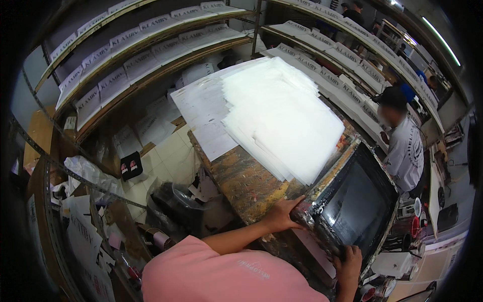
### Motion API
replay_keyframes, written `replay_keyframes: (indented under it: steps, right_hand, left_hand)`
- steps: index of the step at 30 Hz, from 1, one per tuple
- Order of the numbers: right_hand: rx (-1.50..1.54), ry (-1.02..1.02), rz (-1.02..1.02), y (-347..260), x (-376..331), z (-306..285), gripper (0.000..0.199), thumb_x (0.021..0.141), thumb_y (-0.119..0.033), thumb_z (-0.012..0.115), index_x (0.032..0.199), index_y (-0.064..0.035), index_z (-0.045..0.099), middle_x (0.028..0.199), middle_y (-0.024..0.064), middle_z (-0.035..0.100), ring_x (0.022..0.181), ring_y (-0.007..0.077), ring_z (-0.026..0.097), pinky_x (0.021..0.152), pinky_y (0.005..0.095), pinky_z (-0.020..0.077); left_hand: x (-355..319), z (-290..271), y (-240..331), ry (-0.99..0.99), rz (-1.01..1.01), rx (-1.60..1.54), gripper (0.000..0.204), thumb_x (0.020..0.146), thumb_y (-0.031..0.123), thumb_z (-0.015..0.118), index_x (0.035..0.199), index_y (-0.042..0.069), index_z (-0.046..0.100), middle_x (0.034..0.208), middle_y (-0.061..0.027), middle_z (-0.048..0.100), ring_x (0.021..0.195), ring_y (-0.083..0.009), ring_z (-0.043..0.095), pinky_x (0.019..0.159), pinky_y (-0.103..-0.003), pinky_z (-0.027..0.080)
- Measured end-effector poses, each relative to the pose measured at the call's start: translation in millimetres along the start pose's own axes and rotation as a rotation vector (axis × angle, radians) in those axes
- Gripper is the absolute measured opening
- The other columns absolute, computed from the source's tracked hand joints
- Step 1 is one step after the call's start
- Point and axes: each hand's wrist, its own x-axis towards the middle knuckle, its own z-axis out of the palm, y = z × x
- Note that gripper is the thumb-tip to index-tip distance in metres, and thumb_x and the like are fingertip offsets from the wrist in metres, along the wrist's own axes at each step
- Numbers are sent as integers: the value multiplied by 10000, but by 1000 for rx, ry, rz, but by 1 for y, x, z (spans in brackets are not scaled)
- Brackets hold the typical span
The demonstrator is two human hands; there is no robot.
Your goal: The person performs manual screen printing on a stack of white paper sheets. They place a sheet on a table, lower a screen frame, and use a squeegee to pull ink across the mesh. After lifting the frame, they remove the printed sheet and repeat the process with the next sheet from the stack.
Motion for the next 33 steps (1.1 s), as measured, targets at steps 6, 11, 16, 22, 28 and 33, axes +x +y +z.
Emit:
replay_keyframes:
  steps: [6,11,16,22,28,33]
  right_hand:
    - [2,-88,-5,-10,6,-8,418,745,-119,790,1125,1,664,1077,227,603,1053,453,592,928,504,490]
    - [-24,-25,-53,-5,-1,2,417,782,-125,776,1146,21,635,1158,262,600,1103,486,579,972,530,480]
    - [-40,-84,-55,21,-4,11,469,807,-141,787,1208,28,612,1196,275,597,1139,503,574,997,549,472]
    - [-145,-109,-153,41,-1,11,634,824,-165,814,1369,33,558,1370,327,579,1312,555,523,1131,574,429]
    - [-76,-12,-35,5,-3,8,431,831,-183,825,1191,-2,671,1173,262,614,1119,483,589,963,525,496]
    - [11,-44,135,-19,-2,2,491,834,-143,816,1272,6,652,1246,220,607,1189,441,576,1049,489,478]
  left_hand:
    - [-1,-2,-2,-27,-31,-6,1164,659,624,947,1609,134,486,1141,-137,730,1034,-358,643,989,-456,472]
    - [-2,-3,-3,-84,-63,-29,1183,681,617,929,1638,129,433,1236,-150,724,1076,-382,650,1035,-463,466]
    - [-3,0,-6,-38,-28,-72,1213,671,593,940,1643,94,411,1187,-151,720,1072,-364,652,1036,-460,458]
    - [-6,6,-11,-26,-23,-3,1227,648,630,933,1630,89,433,1082,-152,717,998,-372,654,969,-457,465]
    - [-1,10,-19,35,81,-84,1261,619,689,920,1598,46,455,1053,-157,727,981,-391,685,908,-498,488]
    - [4,10,-17,73,79,83,1246,569,689,948,1518,-15,553,985,-160,715,879,-342,669,826,-476,515]
